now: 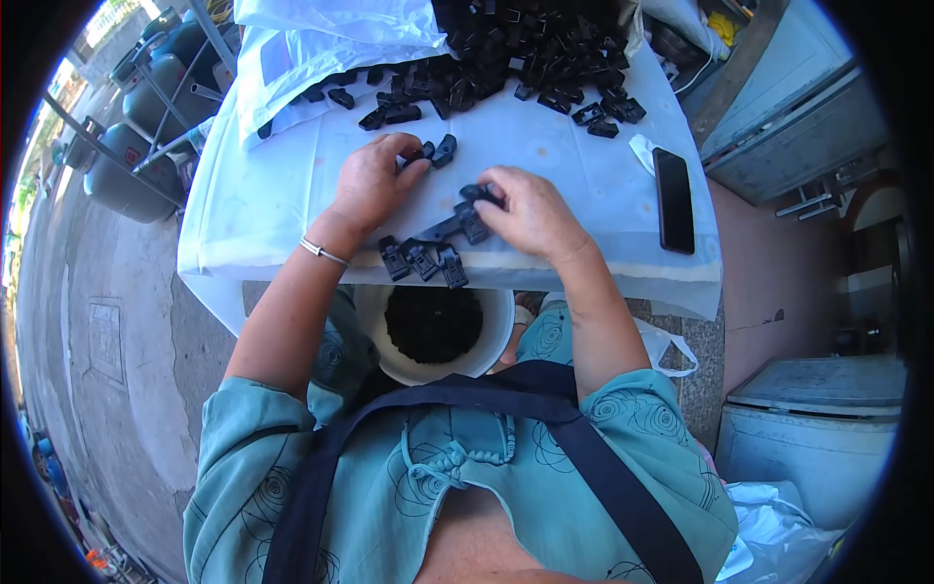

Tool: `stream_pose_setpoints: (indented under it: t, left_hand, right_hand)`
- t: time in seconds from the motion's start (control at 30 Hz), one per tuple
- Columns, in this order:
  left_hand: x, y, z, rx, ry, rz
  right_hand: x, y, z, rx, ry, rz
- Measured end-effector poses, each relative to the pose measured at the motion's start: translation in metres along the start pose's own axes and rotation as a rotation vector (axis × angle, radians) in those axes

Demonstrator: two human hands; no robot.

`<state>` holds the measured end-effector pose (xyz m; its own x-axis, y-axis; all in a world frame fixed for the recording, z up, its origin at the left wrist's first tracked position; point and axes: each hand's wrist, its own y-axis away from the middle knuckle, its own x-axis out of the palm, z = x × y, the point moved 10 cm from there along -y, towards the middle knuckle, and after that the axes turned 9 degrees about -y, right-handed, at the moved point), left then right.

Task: Sorting small black plastic components into groups on a table.

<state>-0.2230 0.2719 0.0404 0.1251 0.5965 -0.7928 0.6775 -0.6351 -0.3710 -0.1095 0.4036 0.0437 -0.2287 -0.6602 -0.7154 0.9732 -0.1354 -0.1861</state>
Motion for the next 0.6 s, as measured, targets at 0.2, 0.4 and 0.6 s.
stream_pose_setpoints:
  t: [0.2,0.4,0.6]
  left_hand:
    - [-0.011,0.004,0.023,-0.053,-0.102,0.016]
    - [-0.012,0.012,0.011,-0.045,-0.072,0.036]
    - [0.013,0.024,-0.014,0.056,0.173,0.187]
  right_hand:
    - [0.011,0.007,0.023,-0.150,-0.217,0.107]
    - [-0.012,0.000,0.005,-0.150,-0.157,-0.177]
    - [0.012,0.001,0.038,-0.403,-0.239,-0.162]
